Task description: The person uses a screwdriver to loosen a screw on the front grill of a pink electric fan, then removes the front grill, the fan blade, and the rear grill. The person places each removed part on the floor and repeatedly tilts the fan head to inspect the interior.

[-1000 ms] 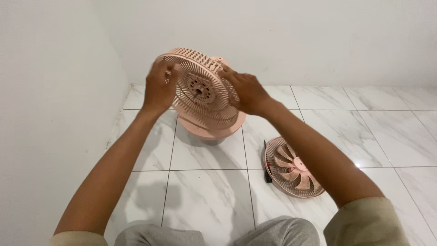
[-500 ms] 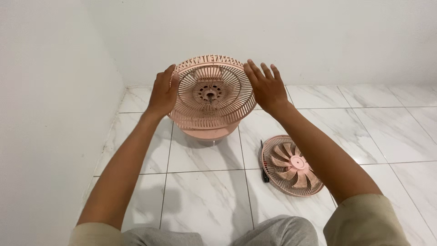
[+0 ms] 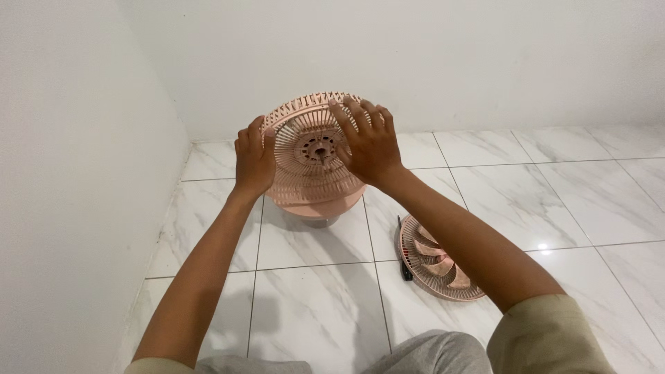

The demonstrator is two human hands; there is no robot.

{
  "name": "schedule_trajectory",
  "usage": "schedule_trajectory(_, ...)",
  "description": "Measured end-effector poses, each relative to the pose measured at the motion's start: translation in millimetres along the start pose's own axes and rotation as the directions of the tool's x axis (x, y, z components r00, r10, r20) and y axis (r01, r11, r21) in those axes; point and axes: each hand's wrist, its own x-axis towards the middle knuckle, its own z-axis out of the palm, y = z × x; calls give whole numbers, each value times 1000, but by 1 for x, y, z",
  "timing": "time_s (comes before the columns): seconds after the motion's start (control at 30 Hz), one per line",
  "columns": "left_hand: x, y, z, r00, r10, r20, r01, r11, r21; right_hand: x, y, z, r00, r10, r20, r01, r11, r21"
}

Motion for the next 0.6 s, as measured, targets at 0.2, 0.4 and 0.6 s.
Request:
schedule_trajectory(0.2, -5, 17, 1, 981, -148, 128, 149, 989, 6, 1, 14, 2, 998, 55, 21, -52, 992, -118)
schedule_trajectory(0.4, -28, 38, 34, 991, -12, 130, 28, 992, -122, 15, 26, 3, 897, 402, 183, -420, 904, 72)
schedule_trajectory(0.6, -31, 50, 52, 994, -4, 114, 23, 986, -166, 28, 21, 5, 779, 552, 298, -616, 762, 199)
